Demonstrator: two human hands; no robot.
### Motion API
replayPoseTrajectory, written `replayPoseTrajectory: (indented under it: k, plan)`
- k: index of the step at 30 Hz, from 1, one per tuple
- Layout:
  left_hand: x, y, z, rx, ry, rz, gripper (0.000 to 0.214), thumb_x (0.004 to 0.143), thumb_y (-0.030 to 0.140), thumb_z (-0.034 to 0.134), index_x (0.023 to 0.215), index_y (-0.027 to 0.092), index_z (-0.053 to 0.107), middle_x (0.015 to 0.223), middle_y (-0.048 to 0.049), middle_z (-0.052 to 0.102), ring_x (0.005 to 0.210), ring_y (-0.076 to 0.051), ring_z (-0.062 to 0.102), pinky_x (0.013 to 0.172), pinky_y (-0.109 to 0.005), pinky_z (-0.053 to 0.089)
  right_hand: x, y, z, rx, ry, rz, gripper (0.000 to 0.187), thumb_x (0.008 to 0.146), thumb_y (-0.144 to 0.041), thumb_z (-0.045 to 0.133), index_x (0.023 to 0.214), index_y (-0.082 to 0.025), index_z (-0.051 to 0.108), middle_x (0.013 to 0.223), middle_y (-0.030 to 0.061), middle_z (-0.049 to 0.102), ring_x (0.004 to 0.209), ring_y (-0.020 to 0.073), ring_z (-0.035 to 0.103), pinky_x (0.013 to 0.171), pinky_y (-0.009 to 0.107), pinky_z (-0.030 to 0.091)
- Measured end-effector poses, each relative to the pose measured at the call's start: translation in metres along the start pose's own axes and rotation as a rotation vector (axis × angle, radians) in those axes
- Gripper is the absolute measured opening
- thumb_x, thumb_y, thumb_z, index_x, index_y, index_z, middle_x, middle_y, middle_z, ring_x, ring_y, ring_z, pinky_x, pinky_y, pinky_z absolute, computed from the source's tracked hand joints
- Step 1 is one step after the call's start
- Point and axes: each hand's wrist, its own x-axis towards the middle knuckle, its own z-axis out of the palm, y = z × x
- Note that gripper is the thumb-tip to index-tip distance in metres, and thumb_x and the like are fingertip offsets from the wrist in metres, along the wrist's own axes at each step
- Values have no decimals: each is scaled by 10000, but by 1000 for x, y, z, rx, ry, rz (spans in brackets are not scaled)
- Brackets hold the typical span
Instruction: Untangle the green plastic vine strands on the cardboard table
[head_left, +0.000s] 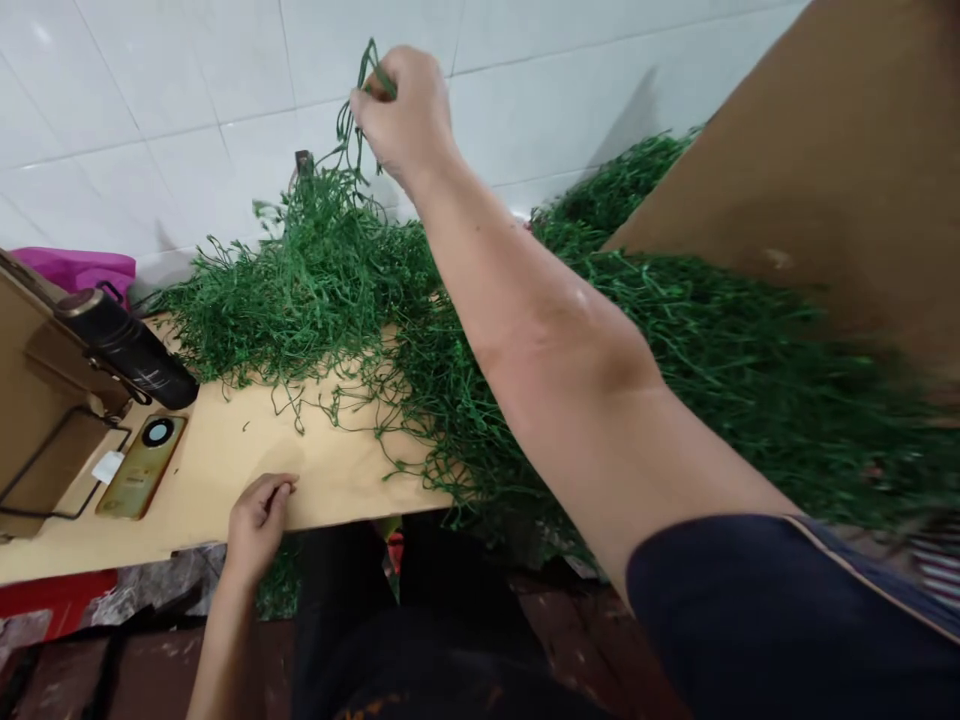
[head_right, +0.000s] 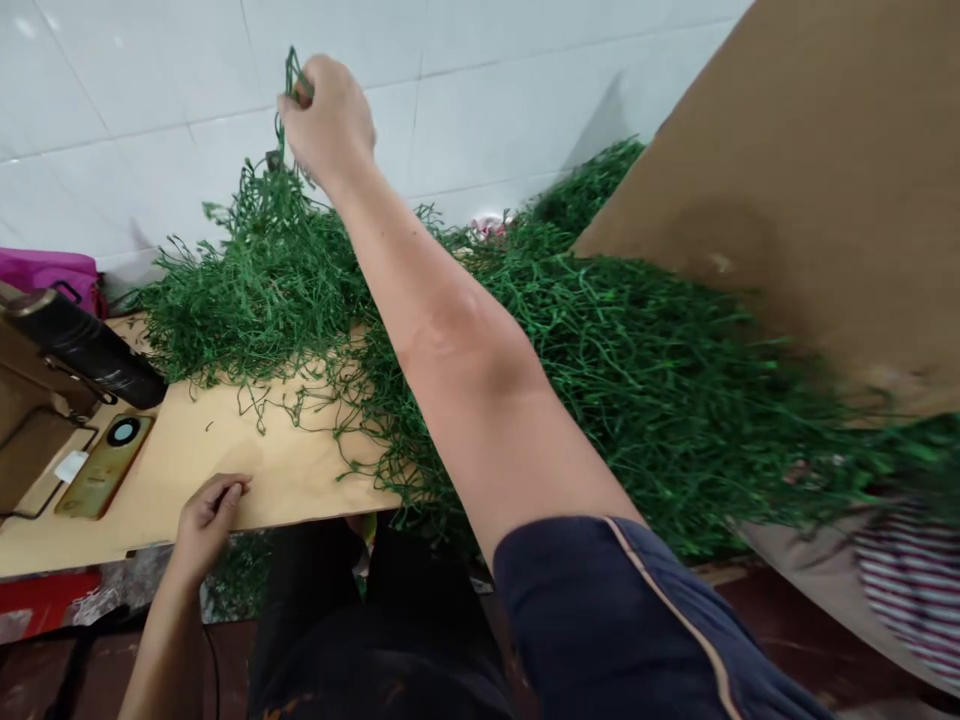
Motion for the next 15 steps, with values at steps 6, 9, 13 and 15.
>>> replayPoseTrajectory:
  k: [6,9,13,15]
  plan:
    - [25,17,-5,-501,110,-263,489,711,539,685,1011,153,700,966,-106,723,828,-167,649,721,-272,518,-104,-40,18,108,-104,53,161,878,-246,470,746,-203,386,803,25,528,699,104,437,720,275,420]
    - [44,34,2,-703,143,-230,614,657,548,735,1138,176,647,1196,-133,665,1048,-216,634,808,-297,528,-181,-46,53,11,-419,-66,59,852,-196,506,819,-149,491,866,60,558,781,132,481,777,296,417]
    - [60,46,20,-780,94,-213,683,592,505,794,1181,202,625,1282,-105,619,1111,-227,612,830,-269,519,-247,-45,75,73,-762,-158,175,827,-228,551,932,-89,569,969,127,582,904,188,519,826,322,425]
    - [62,45,27,-799,53,-235,645,621,468,785,1183,196,623,1235,-96,644,1001,-196,650,782,-253,521,-252,-41,69,135,-857,-157,193,822,-247,573,910,-76,587,939,124,595,881,177,525,820,314,422]
